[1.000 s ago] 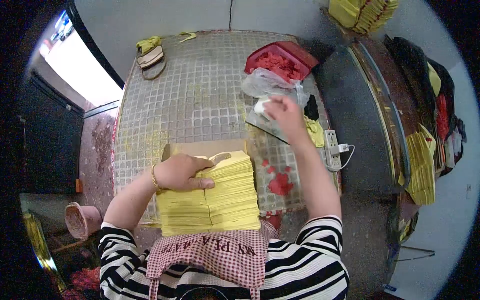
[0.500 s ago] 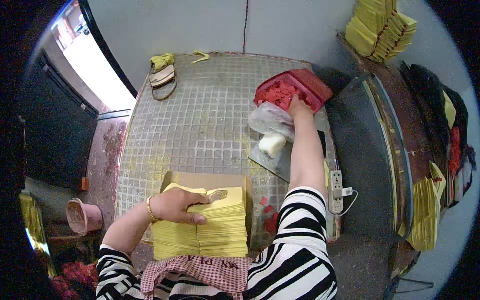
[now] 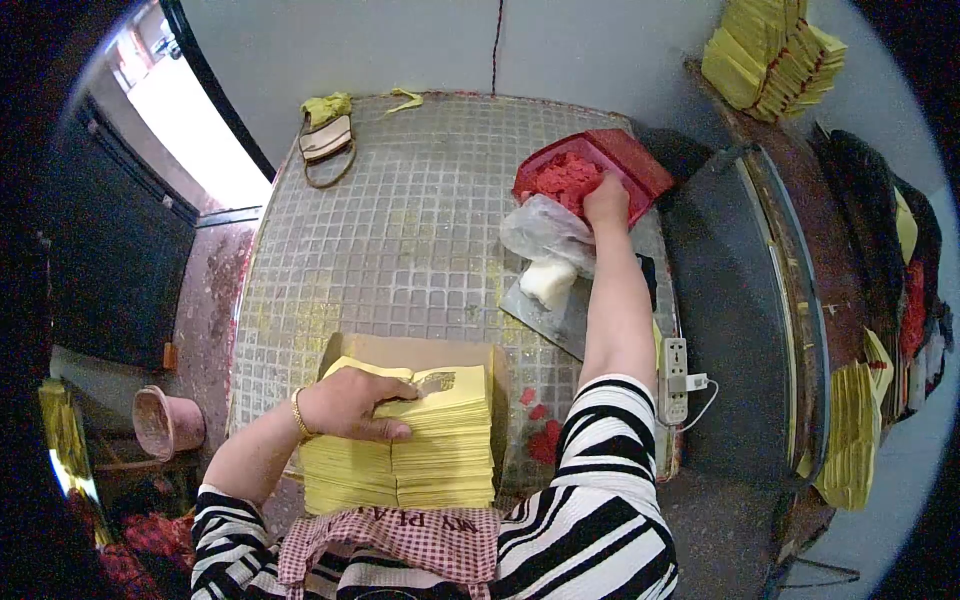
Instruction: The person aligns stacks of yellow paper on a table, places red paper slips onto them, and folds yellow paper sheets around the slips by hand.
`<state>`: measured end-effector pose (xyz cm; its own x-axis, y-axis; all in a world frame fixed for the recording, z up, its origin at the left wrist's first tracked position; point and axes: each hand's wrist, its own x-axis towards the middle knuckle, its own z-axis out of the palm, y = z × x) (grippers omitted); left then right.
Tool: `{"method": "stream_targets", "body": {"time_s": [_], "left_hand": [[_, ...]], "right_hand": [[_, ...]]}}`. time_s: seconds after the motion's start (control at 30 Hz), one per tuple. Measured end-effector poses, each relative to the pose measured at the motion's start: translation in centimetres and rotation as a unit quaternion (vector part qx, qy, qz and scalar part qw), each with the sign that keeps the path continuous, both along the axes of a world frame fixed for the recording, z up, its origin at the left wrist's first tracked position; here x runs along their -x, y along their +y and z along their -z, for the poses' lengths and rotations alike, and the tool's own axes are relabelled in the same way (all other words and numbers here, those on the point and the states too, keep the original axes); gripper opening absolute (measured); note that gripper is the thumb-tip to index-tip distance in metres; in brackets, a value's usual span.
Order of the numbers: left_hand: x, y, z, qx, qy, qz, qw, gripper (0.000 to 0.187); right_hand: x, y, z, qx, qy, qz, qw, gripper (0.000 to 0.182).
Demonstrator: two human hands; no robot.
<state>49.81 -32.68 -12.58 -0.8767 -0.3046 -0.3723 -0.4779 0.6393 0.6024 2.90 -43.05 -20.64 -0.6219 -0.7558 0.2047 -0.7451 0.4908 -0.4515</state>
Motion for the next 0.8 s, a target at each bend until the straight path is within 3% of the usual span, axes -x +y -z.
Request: {"method": "stream_targets", "body": {"time_s": [0.37, 0.7, 0.8], "left_hand": [[0.4, 0.3, -0.9, 0.005, -0.026, -0.021, 0.999, 0.063], [0.2, 0.6, -0.9, 0.001, -0.015, -0.036, 0.999, 0.064], [0.2, 0.6, -0.8, 0.001, -0.014, -0.04, 0.999, 0.063]], "right_hand": [[0.6, 1.7, -1.7, 0.139, -0.015, 0.1, 0.985, 0.034], [4.8, 0.2, 1.5, 0.281, -0.156, 0.133, 0.937, 0.036], [1.5, 1.8, -1.9, 0.347, -0.344, 0.089, 0.868, 0.04]]}}
